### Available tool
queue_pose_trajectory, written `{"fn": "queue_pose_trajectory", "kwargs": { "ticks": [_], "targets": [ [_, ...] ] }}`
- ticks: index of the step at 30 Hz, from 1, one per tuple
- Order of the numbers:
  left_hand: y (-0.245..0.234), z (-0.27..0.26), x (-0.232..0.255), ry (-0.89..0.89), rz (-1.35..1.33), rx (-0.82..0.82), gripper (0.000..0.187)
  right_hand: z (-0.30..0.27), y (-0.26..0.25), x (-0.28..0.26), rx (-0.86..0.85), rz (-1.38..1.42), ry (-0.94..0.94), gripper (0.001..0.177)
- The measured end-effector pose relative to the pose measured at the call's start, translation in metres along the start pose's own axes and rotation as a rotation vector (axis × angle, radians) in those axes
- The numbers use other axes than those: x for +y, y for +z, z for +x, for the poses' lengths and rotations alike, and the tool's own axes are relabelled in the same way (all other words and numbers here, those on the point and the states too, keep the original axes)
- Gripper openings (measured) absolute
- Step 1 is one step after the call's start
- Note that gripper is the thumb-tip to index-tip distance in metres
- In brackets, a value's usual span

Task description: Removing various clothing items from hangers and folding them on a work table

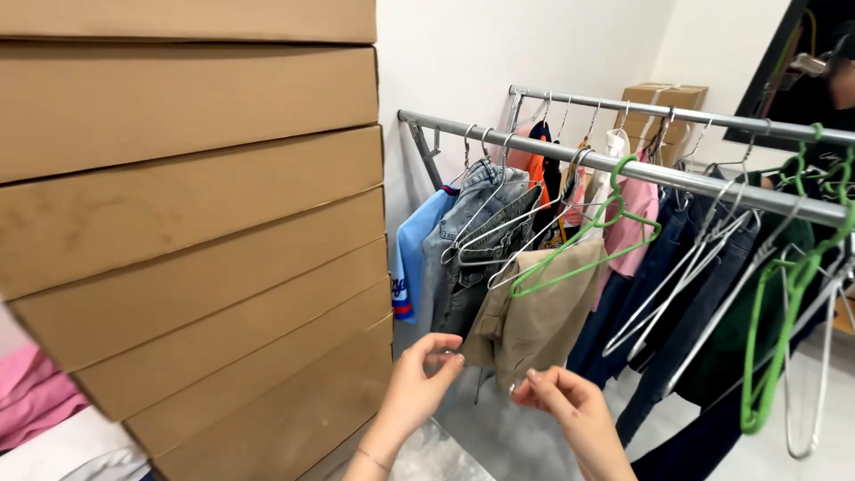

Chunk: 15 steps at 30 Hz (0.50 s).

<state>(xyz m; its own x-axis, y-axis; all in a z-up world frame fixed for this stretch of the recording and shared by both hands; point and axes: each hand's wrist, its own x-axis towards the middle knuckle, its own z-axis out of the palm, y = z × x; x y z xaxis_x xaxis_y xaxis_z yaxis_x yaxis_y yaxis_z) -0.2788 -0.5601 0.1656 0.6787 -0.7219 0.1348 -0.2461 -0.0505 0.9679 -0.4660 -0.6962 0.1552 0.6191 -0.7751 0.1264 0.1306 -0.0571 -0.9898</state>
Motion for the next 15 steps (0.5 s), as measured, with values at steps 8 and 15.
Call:
{"fn": "queue_pose_trajectory", "kwargs": {
  "ticks": [8, 15],
  "targets": [
    [0.016, 0.054, 0.022, 0.140, -0.008, 0.085, 0.018, 0.030, -0.026, 0.047, 0.109, 0.172, 0.126, 0.024],
    [0.045, 0.122, 0.049, 0.550, 0.173, 0.204, 0.021, 0.063, -0.022, 0.040, 0.002, 0.292, 0.092, 0.039]
  ]
}}
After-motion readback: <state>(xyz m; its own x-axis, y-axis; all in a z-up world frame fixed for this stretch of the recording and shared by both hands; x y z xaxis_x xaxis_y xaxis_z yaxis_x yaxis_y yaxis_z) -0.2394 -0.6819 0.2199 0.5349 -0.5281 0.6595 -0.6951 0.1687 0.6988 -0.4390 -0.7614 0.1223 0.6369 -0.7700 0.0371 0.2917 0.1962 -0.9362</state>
